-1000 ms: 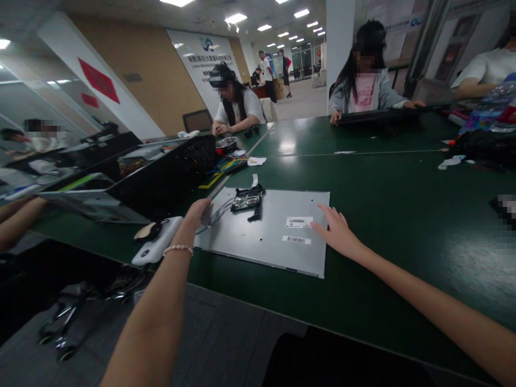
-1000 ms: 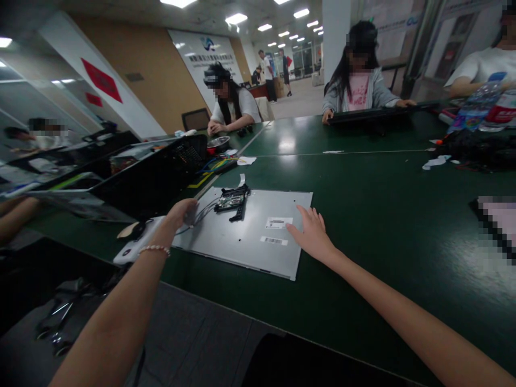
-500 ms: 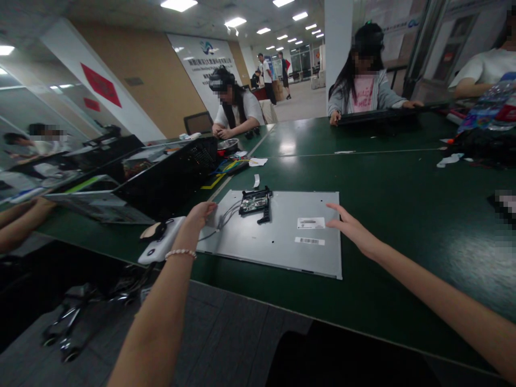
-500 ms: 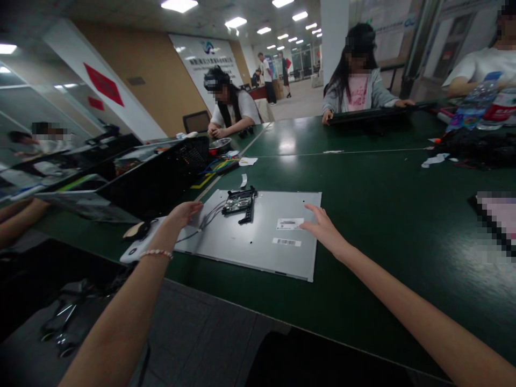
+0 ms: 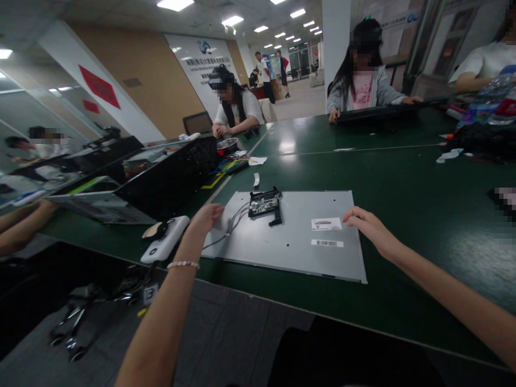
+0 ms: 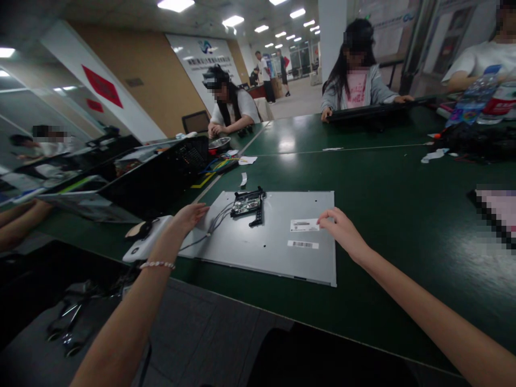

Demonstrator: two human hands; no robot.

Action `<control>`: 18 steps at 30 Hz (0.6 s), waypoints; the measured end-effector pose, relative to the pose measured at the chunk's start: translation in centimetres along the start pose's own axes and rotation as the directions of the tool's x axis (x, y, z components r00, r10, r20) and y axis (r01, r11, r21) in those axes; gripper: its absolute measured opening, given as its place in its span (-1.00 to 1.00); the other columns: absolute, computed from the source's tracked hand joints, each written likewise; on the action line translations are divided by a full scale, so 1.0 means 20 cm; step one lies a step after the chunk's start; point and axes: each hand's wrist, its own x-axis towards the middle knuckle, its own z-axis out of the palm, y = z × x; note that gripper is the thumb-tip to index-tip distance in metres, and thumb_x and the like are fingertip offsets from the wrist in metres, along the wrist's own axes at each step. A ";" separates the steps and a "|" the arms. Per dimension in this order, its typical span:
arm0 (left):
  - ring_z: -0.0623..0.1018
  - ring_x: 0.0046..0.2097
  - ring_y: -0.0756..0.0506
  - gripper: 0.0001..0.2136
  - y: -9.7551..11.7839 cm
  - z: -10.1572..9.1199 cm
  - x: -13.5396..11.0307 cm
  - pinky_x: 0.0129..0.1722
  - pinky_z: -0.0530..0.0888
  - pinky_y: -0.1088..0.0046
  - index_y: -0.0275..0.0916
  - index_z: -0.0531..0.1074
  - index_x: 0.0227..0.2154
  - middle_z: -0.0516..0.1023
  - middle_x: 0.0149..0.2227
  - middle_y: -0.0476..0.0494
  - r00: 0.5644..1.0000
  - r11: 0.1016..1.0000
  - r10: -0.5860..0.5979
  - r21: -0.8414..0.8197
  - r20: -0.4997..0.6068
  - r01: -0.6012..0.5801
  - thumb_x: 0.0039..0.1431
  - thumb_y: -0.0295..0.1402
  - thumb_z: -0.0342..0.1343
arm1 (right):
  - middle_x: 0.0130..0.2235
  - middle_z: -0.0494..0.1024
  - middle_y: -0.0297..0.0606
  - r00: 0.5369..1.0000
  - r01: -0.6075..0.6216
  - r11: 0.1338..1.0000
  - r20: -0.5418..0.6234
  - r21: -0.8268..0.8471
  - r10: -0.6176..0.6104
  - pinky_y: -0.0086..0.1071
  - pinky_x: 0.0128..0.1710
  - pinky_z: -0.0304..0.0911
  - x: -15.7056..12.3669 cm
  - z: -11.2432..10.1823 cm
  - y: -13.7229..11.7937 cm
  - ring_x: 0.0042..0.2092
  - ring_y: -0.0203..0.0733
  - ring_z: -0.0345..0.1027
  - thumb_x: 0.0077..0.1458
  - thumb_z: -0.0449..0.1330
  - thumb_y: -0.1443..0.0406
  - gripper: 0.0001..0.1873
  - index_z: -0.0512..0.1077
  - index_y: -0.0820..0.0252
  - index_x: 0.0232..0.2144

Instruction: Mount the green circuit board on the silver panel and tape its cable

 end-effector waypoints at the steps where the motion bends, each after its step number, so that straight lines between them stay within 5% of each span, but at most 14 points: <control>1: 0.54 -0.07 -0.15 -0.69 0.00 0.01 -0.01 -0.08 0.51 0.19 -0.32 0.40 0.02 0.51 -0.05 -0.26 0.999 0.999 -0.031 -0.030 0.026 0.032 0.31 -0.25 0.08 | -0.10 0.43 -0.19 1.000 0.001 1.000 -0.008 -0.001 -0.001 -0.08 -0.03 0.17 -0.01 -0.01 0.01 0.00 0.06 0.30 0.00 0.06 0.16 -0.81 0.40 0.11 -0.44; 18: 0.52 0.10 -0.19 -0.68 0.02 0.11 -0.22 0.10 0.43 0.26 -0.30 0.44 -0.03 0.58 -0.07 -0.32 0.973 0.919 -0.095 -0.356 0.212 0.168 0.16 -0.40 0.01 | -0.38 0.41 -0.29 0.989 -0.001 0.995 -0.149 -0.097 -0.014 -0.24 -0.27 0.18 -0.08 -0.23 0.12 -0.24 -0.03 0.30 -0.03 0.08 0.15 -0.82 0.29 0.07 -0.56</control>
